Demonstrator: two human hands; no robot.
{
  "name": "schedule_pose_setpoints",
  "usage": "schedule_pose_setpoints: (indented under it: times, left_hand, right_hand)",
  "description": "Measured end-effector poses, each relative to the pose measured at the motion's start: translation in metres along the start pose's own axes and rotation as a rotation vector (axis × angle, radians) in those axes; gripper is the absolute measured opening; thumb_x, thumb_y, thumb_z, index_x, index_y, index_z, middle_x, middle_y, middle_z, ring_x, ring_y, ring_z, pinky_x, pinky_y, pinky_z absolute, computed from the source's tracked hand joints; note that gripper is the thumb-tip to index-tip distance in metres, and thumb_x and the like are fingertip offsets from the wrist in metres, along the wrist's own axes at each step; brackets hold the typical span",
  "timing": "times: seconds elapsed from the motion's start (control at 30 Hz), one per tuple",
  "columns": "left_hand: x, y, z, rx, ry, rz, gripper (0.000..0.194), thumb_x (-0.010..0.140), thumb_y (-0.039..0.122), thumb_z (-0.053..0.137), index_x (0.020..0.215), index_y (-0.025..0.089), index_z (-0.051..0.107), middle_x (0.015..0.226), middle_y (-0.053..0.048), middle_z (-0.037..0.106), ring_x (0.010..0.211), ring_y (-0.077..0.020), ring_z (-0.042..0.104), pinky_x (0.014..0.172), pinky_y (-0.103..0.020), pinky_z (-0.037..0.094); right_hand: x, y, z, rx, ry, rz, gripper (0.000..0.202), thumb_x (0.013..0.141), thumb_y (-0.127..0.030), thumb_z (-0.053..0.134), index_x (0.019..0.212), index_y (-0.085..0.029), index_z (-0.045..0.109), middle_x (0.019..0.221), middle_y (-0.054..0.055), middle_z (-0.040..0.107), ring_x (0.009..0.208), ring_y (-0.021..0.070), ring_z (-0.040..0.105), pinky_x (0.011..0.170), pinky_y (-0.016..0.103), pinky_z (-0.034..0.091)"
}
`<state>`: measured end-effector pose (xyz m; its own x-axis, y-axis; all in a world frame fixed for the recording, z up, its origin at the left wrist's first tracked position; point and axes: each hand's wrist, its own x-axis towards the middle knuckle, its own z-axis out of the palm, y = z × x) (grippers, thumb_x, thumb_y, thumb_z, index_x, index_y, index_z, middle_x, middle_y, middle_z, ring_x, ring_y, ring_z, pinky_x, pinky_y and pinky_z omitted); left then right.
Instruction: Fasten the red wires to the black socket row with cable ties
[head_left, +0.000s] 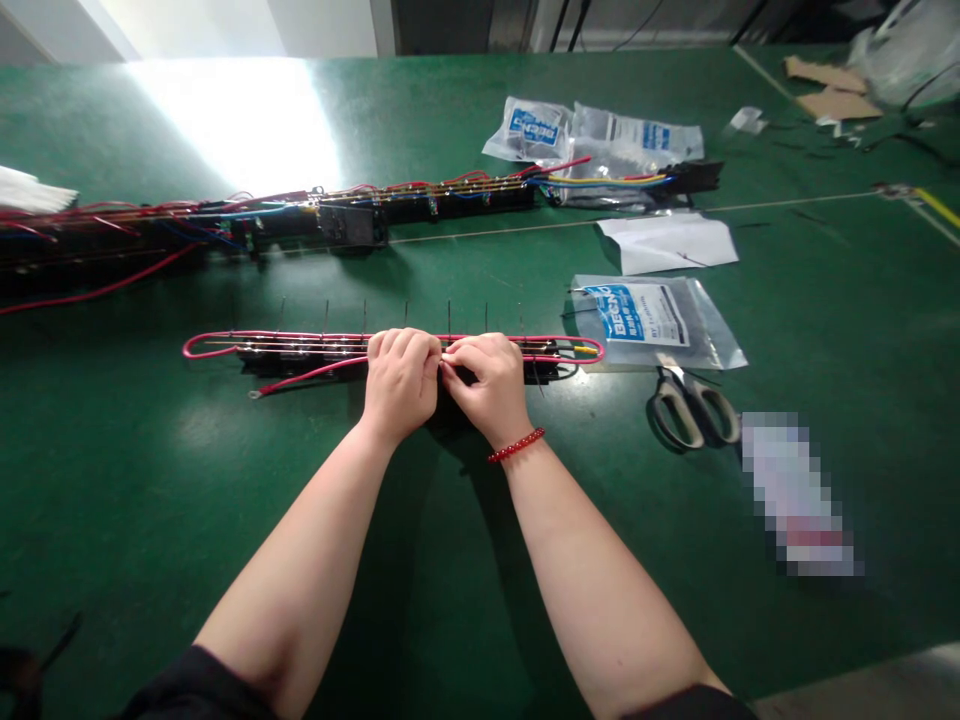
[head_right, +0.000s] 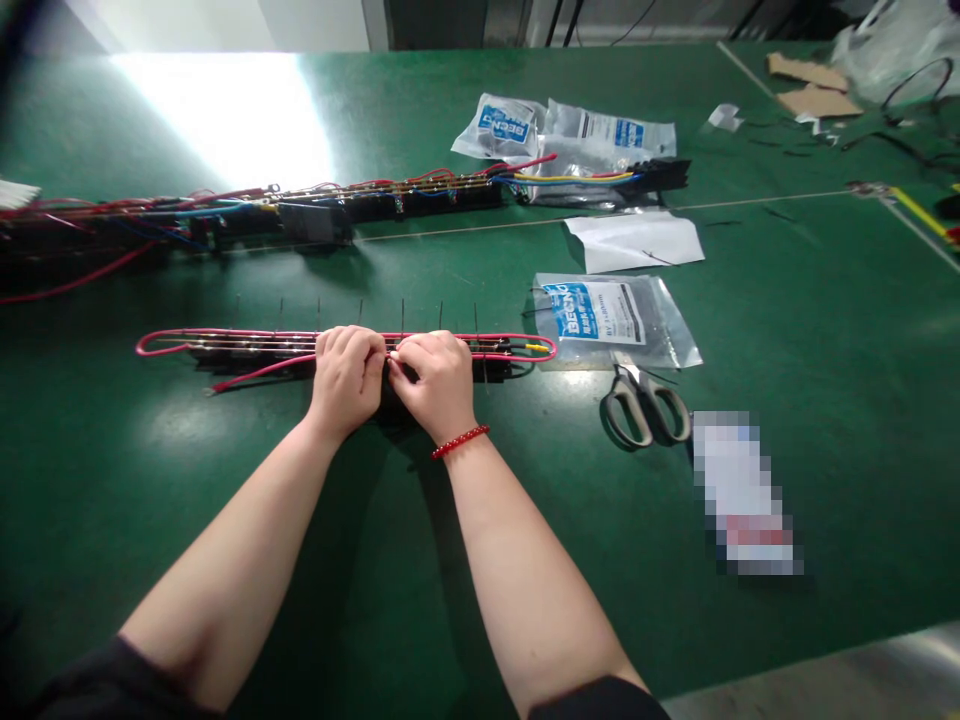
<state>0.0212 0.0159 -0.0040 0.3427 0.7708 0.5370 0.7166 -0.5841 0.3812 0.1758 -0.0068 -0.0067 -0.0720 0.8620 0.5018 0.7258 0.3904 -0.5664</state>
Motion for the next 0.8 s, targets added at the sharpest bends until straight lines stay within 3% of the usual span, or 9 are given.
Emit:
schedule_pose_setpoints:
  times: [0.17, 0.33, 0.57, 0.8]
  left_hand:
    - [0.0013, -0.0011, -0.0024, -0.052, 0.087, -0.011, 0.012, 0.095, 0.024, 0.048, 0.085, 0.023, 0.054, 0.084, -0.004, 0.065, 0.083, -0.0223, 0.056, 0.084, -0.039, 0.040]
    - [0.0025, 0.0023, -0.0063, -0.127, 0.046, 0.017, 0.011, 0.093, 0.025, 0.052, 0.085, 0.022, 0.058, 0.086, -0.004, 0.069, 0.086, -0.0210, 0.061, 0.088, -0.039, 0.043]
    - [0.0013, -0.0023, -0.0072, -0.002, 0.092, -0.121, 0.020, 0.083, 0.013, 0.050, 0.093, 0.023, 0.064, 0.093, -0.004, 0.073, 0.094, -0.0236, 0.064, 0.093, -0.041, 0.044]
    - [0.0039, -0.0042, -0.0076, 0.078, -0.100, -0.035, 0.024, 0.086, 0.023, 0.058, 0.107, 0.027, 0.068, 0.119, -0.002, 0.073, 0.113, -0.0268, 0.063, 0.102, -0.045, 0.040]
  right_hand:
    - [0.0009, -0.0025, -0.0029, 0.030, -0.016, 0.026, 0.005, 0.091, -0.028, 0.066, 0.089, -0.025, 0.070, 0.096, 0.001, 0.077, 0.097, 0.0222, 0.064, 0.090, 0.039, 0.044]
    - [0.0010, -0.0027, -0.0053, 0.064, -0.004, -0.001, 0.005, 0.090, -0.023, 0.067, 0.087, -0.025, 0.070, 0.094, -0.001, 0.078, 0.097, 0.0214, 0.065, 0.090, 0.039, 0.044]
    - [0.0016, -0.0024, -0.0047, 0.072, 0.008, 0.019, 0.010, 0.089, -0.022, 0.068, 0.080, -0.025, 0.068, 0.089, -0.001, 0.077, 0.093, 0.0211, 0.067, 0.087, 0.038, 0.045]
    - [0.0014, -0.0029, -0.0063, 0.107, 0.058, -0.014, 0.008, 0.090, -0.022, 0.069, 0.082, -0.025, 0.068, 0.087, 0.000, 0.077, 0.089, 0.0206, 0.067, 0.085, 0.038, 0.048]
